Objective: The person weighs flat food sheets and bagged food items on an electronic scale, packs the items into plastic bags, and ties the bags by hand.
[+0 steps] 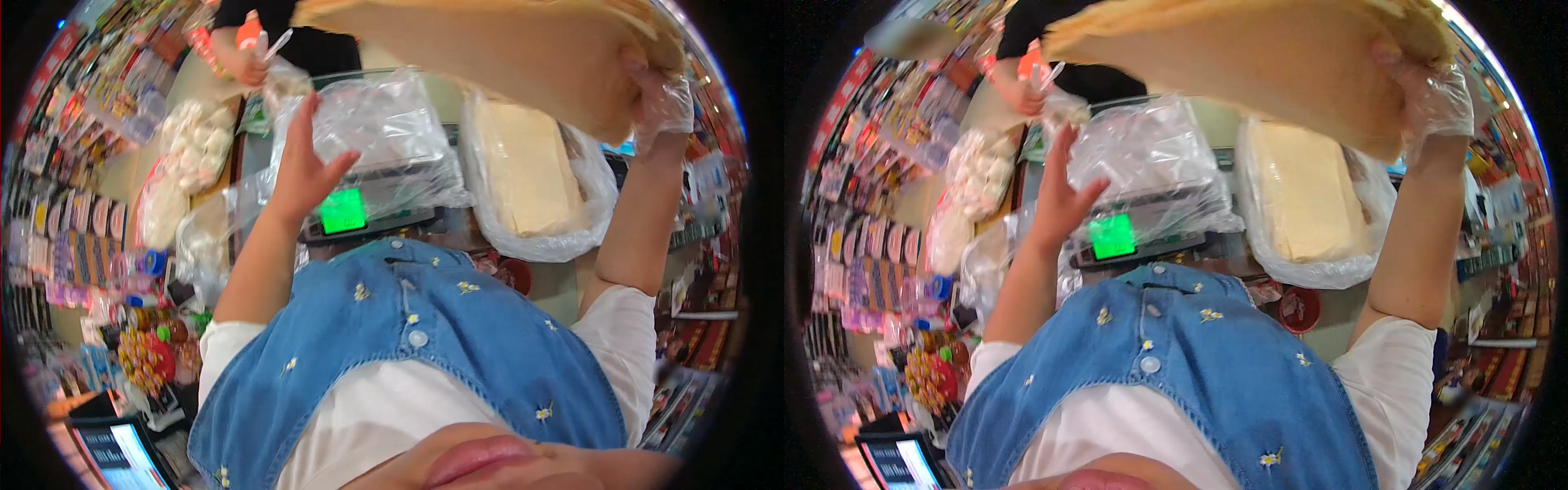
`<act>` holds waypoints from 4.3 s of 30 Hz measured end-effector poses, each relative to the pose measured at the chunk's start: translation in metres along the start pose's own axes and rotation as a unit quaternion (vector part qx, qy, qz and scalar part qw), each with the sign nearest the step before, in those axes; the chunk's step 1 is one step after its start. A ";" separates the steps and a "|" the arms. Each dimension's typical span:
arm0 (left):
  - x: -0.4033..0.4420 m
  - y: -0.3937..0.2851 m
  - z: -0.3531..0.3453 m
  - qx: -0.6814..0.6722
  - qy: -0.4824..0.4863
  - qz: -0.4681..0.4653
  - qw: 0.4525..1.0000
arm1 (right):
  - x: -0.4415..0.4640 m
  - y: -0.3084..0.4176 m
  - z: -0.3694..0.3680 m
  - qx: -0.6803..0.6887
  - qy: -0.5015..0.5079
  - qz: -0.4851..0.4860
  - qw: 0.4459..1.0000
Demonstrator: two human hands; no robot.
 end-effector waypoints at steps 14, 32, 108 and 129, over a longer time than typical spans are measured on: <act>-0.094 0.115 0.024 -0.274 -0.049 0.456 0.845 | -0.033 -0.295 -0.182 0.134 0.145 -0.617 0.762; -0.088 0.126 0.052 0.152 -0.058 0.289 0.944 | -0.216 -0.261 0.051 -0.697 0.201 -0.217 0.653; -0.066 0.048 -0.006 -0.125 0.089 0.266 0.952 | 0.046 0.042 -0.043 -0.538 0.021 0.114 0.835; -0.084 0.149 0.032 -0.166 -0.006 0.388 0.906 | -0.060 -0.334 -0.190 0.011 0.087 -0.565 0.820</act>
Point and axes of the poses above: each hand's wrist, its own x-axis towards the middle knuckle, its own z-axis out of the back of the hand, y = z × x, the point moved 3 cm from there along x, towards the middle knuckle, and after that the axes turned 5 degrees about -z, right-handed, at the moved point
